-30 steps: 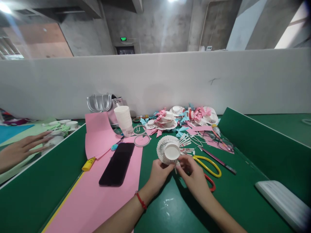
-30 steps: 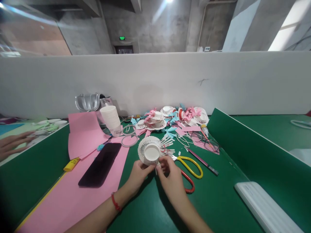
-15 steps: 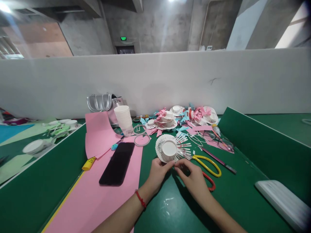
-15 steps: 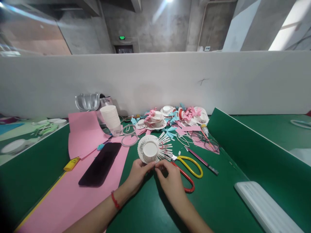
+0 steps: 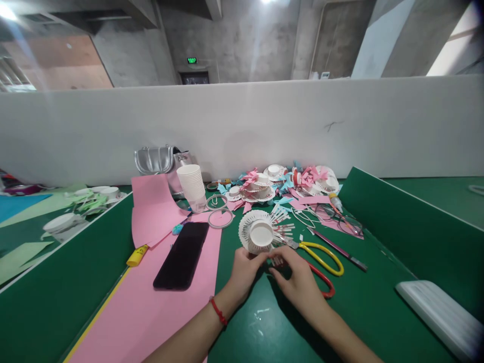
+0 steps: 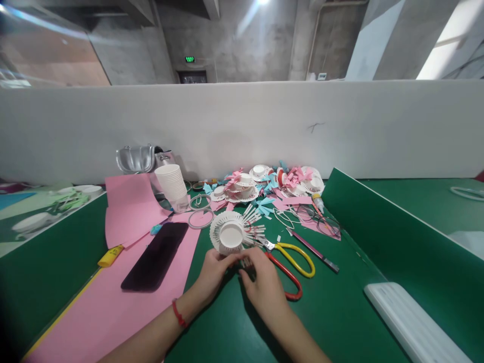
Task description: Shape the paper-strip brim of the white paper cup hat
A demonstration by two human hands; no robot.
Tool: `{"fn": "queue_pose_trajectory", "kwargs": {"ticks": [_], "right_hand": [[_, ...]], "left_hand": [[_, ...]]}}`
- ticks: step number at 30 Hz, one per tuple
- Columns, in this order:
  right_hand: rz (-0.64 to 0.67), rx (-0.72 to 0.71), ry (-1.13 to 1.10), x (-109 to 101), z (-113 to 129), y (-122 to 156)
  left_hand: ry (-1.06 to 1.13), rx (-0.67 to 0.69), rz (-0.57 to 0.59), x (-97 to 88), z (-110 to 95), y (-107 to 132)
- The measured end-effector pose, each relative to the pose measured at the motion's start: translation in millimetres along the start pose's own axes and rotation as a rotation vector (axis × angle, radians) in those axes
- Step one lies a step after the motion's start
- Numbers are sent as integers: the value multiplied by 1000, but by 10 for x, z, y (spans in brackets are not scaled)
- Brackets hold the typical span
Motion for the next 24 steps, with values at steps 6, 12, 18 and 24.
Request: {"fn": "queue_pose_trajectory", "kwargs": {"ticks": [6, 12, 18, 24], "right_hand": [[-29, -174, 299, -88, 90, 26], [-137, -224, 452, -99, 88, 25], [-160, -243, 449, -83, 95, 49], [-94, -119, 226, -77, 78, 24]], "left_hand": [[29, -14, -24, -37, 37, -25], [29, -22, -58, -45, 41, -28], [-37, 25, -78, -37, 6, -12], [-182, 91, -61, -9, -16, 3]]}}
Point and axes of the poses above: each hand's wrist, its own y-axis away from the middle knuckle, its own x-axis out of the palm, z = x × y, the point moved 3 cm from there along -y, towards the middle knuckle, and after that the axes turned 7 degrees about y, right-handed, at the moved point
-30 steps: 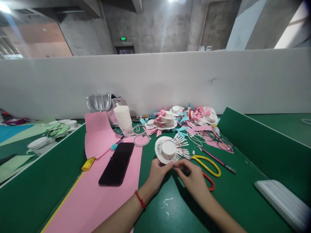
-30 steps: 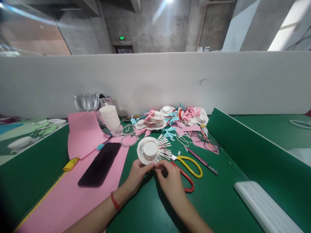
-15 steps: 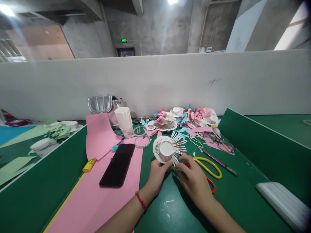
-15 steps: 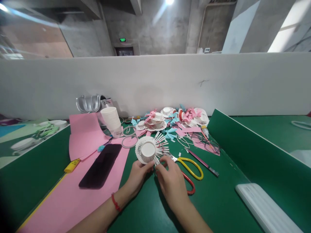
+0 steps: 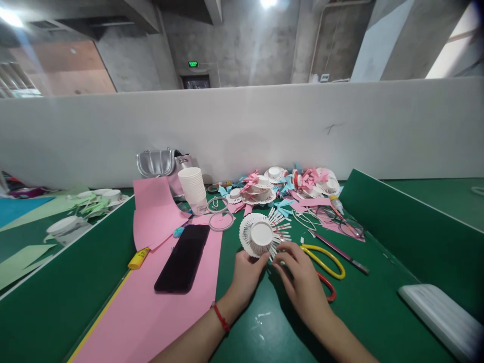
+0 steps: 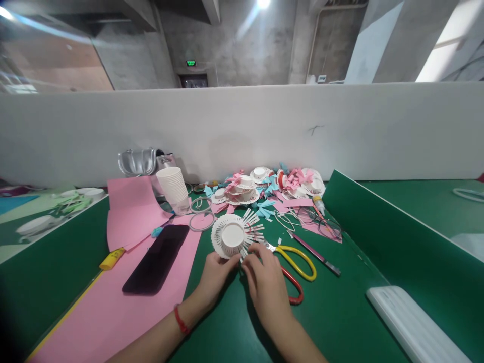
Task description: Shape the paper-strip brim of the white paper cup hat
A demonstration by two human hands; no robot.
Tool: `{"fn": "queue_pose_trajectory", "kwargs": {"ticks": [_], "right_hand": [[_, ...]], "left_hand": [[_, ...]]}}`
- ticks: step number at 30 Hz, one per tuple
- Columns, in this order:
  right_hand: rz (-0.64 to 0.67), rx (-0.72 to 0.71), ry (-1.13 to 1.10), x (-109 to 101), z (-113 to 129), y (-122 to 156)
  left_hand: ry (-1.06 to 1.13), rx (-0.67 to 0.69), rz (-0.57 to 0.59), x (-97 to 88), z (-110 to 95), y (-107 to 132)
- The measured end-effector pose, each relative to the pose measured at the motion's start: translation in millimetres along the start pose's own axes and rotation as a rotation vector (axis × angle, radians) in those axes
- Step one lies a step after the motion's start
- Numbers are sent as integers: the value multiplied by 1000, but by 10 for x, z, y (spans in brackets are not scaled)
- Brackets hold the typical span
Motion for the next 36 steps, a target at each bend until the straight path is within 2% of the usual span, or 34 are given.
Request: {"fn": "queue_pose_trajectory", "kwargs": {"ticks": [5, 9, 12, 15, 21, 31, 36], "right_hand": [[18, 208, -285, 53, -102, -28], [53, 389, -421, 63, -141, -30], [37, 475, -546, 32, -152, -53], [30, 518, -638, 7, -160, -80], [-15, 574, -682, 0, -178, -80], [-36, 570, -691, 24, -182, -57], [-36, 651, -772, 50, -185, -49]], "left_hand": [[-165, 29, 7, 10, 13, 12], [-140, 47, 57, 18, 7, 18], [-83, 2, 95, 29, 7, 26], [-25, -31, 113, 41, -7, 38], [7, 0, 131, 45, -23, 49], [53, -10, 138, 29, 12, 23], [96, -36, 160, 43, 36, 21]]}}
Point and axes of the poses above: each hand's wrist, its own y-axis away from the middle knuckle, its own x-axis out of the palm, z = x × y, the point moved 3 cm from there along -y, towards the middle knuckle, and after that the axes turned 7 degrees about y, right-handed, at the moved point
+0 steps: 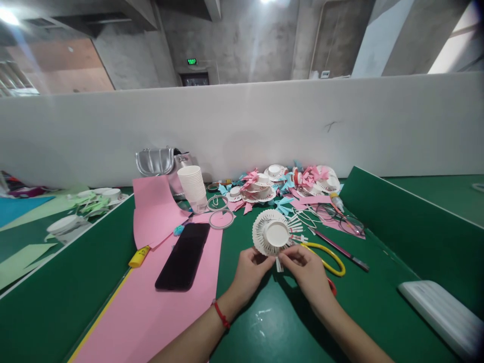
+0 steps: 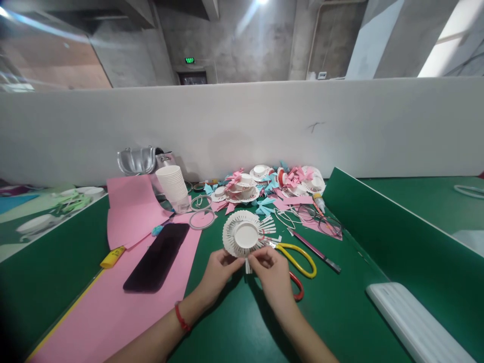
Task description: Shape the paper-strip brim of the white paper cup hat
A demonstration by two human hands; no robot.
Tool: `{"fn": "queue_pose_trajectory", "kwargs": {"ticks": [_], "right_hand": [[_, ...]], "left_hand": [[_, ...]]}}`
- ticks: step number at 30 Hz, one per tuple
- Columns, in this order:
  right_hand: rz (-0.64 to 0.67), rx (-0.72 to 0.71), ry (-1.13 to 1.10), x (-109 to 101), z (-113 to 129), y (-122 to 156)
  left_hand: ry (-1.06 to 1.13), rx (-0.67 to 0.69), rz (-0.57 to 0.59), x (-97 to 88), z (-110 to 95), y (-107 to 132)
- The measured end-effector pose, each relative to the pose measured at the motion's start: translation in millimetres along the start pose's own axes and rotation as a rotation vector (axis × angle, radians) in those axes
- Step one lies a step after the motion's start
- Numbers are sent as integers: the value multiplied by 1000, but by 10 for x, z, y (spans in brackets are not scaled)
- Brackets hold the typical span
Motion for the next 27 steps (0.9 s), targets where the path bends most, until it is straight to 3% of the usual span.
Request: {"fn": "queue_pose_trajectory", "kwargs": {"ticks": [8, 19, 27], "right_hand": [[-57, 98, -132, -10, -49, -20], [31, -21, -100, 15, -50, -11], [1, -6, -55, 1, -10, 20]], "left_hand": [[19, -37, 0, 13, 2, -5], [66, -68, -41, 13, -40, 12], [69, -56, -39, -25, -19, 1]]}}
Point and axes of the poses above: each hand's wrist, its own y-axis away from the middle knuckle, its own x-axis out of the palm, z = x × y, the point moved 3 cm from there along -y, towards the middle knuckle, and after that the axes turned 7 degrees about y, right-handed, at the moved point
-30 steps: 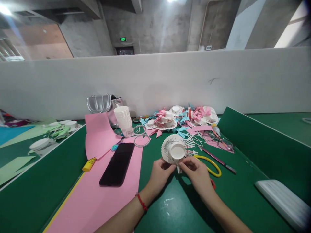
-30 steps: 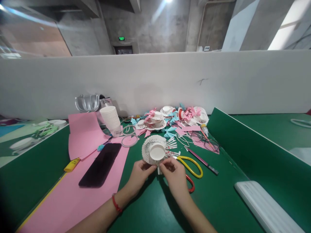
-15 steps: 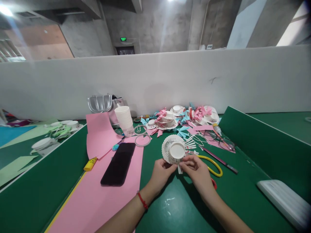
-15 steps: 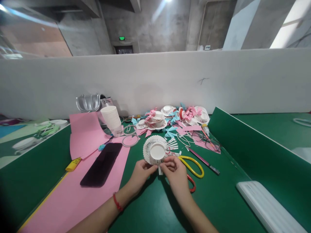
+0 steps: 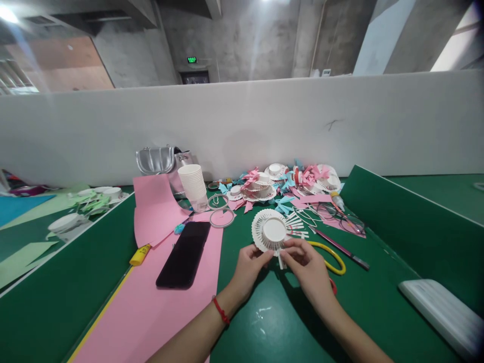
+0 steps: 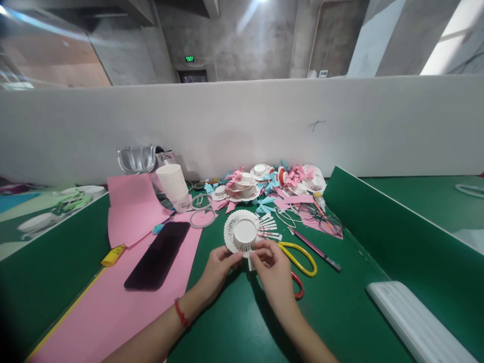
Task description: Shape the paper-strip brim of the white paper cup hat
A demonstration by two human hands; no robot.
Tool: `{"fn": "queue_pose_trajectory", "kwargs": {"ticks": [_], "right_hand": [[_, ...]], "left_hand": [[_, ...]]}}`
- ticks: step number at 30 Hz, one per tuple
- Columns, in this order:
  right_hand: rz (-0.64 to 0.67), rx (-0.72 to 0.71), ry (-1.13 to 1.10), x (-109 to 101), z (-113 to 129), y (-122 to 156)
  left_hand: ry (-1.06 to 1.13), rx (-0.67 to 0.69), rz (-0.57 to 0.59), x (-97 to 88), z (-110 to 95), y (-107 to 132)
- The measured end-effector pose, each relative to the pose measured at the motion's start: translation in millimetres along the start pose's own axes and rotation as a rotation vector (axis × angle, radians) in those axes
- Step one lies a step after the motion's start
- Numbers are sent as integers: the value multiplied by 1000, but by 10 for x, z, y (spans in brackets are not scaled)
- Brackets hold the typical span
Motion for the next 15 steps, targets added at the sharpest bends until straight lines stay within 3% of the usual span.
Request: {"fn": "queue_pose_trajectory", "kwargs": {"ticks": [5, 10, 15], "right_hand": [[-30, -37, 82, -8, -25, -1], [-208, -104, 228, -85, -68, -42], [-167, -4, -45, -70, -80, -100]], "left_hand": [[25, -43, -20, -42, 74, -38], [62, -61, -13, -51, 89, -56], [0, -55, -12, -63, 80, -47]]}}
Point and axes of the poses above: each hand's wrist, its own y-axis away from the middle knuckle, its own x-axis out of the palm, z = x × y, the point moved 3 cm from there along -y, towards the middle knuckle, and after that the axes turned 7 degrees about y, right-handed, at the moved point
